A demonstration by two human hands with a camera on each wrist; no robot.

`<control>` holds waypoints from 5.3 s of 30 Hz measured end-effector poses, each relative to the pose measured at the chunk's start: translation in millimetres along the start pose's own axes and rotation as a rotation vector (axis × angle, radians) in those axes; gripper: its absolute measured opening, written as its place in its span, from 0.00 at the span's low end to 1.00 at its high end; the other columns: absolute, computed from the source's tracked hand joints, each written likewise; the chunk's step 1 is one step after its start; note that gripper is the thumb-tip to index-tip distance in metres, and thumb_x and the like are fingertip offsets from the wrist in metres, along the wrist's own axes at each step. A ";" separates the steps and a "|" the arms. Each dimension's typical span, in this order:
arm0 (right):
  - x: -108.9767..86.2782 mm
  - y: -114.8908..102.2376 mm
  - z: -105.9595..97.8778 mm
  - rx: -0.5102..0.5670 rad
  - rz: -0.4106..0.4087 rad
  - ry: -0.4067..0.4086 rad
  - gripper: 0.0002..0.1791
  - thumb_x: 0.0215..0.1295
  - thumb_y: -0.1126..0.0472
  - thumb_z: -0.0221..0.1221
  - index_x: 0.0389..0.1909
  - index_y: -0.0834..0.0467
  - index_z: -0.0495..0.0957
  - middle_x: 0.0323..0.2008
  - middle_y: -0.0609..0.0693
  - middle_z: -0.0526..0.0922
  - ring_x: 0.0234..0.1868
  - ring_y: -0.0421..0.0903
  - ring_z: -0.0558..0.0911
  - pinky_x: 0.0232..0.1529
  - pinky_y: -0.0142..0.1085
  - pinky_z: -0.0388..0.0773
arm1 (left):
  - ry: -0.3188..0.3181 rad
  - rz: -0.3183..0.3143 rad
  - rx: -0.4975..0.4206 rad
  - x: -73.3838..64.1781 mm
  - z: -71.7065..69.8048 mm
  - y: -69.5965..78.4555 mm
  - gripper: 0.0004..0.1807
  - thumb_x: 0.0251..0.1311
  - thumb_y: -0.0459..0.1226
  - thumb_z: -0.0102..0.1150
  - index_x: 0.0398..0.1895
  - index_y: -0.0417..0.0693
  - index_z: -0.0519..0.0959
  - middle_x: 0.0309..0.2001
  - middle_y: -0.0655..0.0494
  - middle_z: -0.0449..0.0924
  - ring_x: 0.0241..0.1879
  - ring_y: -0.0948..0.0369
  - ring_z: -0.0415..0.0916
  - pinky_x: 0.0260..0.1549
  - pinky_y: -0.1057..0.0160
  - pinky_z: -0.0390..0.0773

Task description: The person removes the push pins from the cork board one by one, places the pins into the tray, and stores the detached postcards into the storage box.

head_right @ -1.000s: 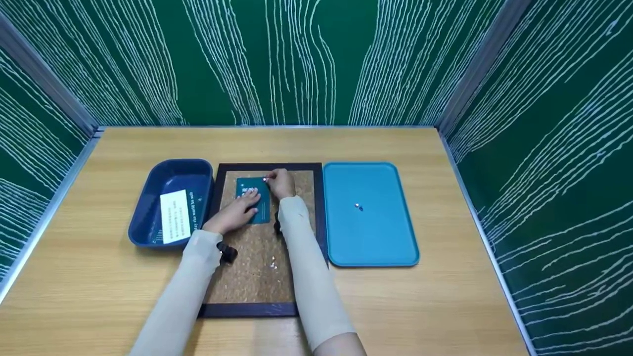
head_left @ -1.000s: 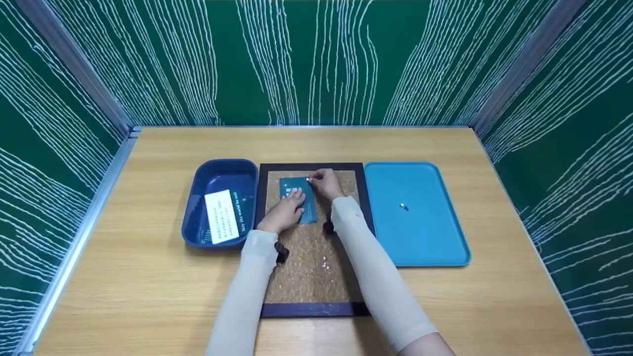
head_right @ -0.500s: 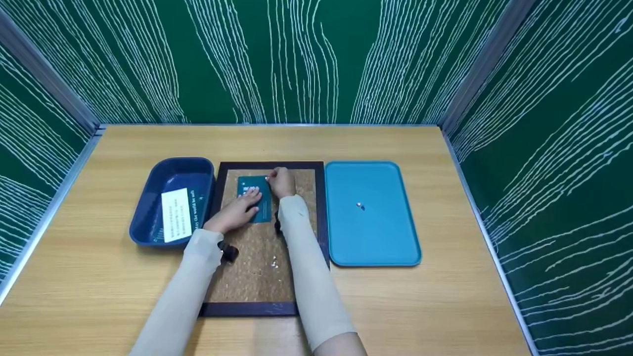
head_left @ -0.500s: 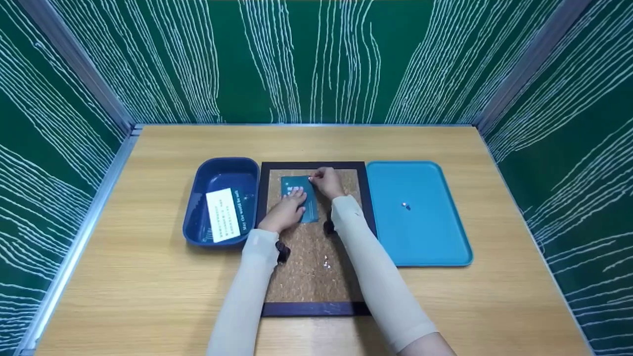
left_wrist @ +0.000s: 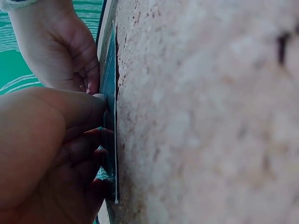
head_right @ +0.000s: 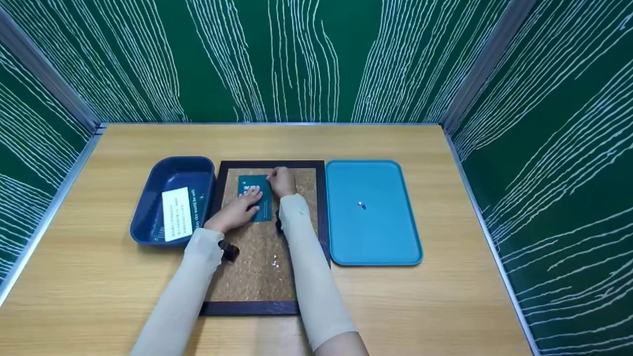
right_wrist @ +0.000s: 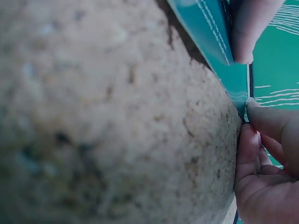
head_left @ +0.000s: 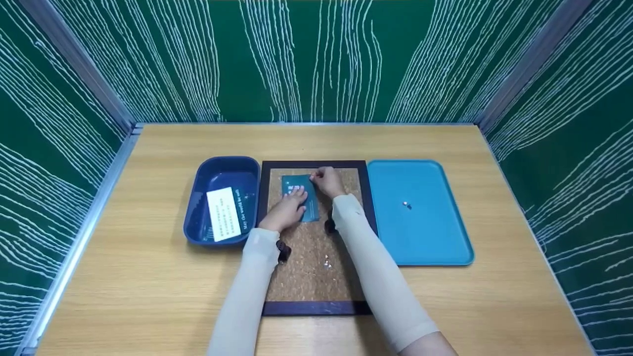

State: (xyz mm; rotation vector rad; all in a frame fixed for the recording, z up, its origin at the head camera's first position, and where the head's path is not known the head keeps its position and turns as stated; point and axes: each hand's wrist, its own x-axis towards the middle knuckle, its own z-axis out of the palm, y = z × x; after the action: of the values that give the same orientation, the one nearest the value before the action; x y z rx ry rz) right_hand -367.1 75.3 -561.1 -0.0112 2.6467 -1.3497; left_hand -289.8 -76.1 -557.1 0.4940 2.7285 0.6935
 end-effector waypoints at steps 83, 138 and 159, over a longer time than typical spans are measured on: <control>-28.6 17.0 -72.2 0.066 -0.006 -0.057 0.07 0.68 0.61 0.52 0.34 0.59 0.76 0.37 0.54 0.78 0.36 0.48 0.74 0.39 0.36 0.71 | -0.024 0.004 -0.011 -2.3 -1.2 3.1 0.27 0.74 0.41 0.41 0.73 0.43 0.56 0.76 0.49 0.46 0.76 0.54 0.41 0.75 0.55 0.44; -51.1 78.8 -160.2 0.082 0.095 -0.027 0.18 0.72 0.56 0.50 0.49 0.67 0.75 0.39 0.54 0.74 0.42 0.53 0.72 0.42 0.40 0.69 | -0.030 0.030 -0.023 -3.4 -2.7 2.5 0.27 0.73 0.40 0.42 0.73 0.40 0.57 0.76 0.47 0.47 0.76 0.52 0.41 0.75 0.53 0.43; -59.1 100.9 -180.9 0.022 0.119 0.007 0.16 0.72 0.55 0.50 0.47 0.64 0.74 0.44 0.54 0.74 0.43 0.50 0.71 0.45 0.38 0.69 | -0.041 0.019 -0.042 -3.2 -2.6 1.6 0.28 0.74 0.40 0.41 0.73 0.42 0.55 0.77 0.48 0.45 0.77 0.53 0.39 0.75 0.54 0.42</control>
State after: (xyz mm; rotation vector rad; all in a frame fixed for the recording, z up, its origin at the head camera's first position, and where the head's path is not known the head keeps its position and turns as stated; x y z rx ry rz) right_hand -329.8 285.0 -529.3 0.1516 2.5929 -1.3421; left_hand -287.4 -77.1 -553.6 0.5192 2.6688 0.7354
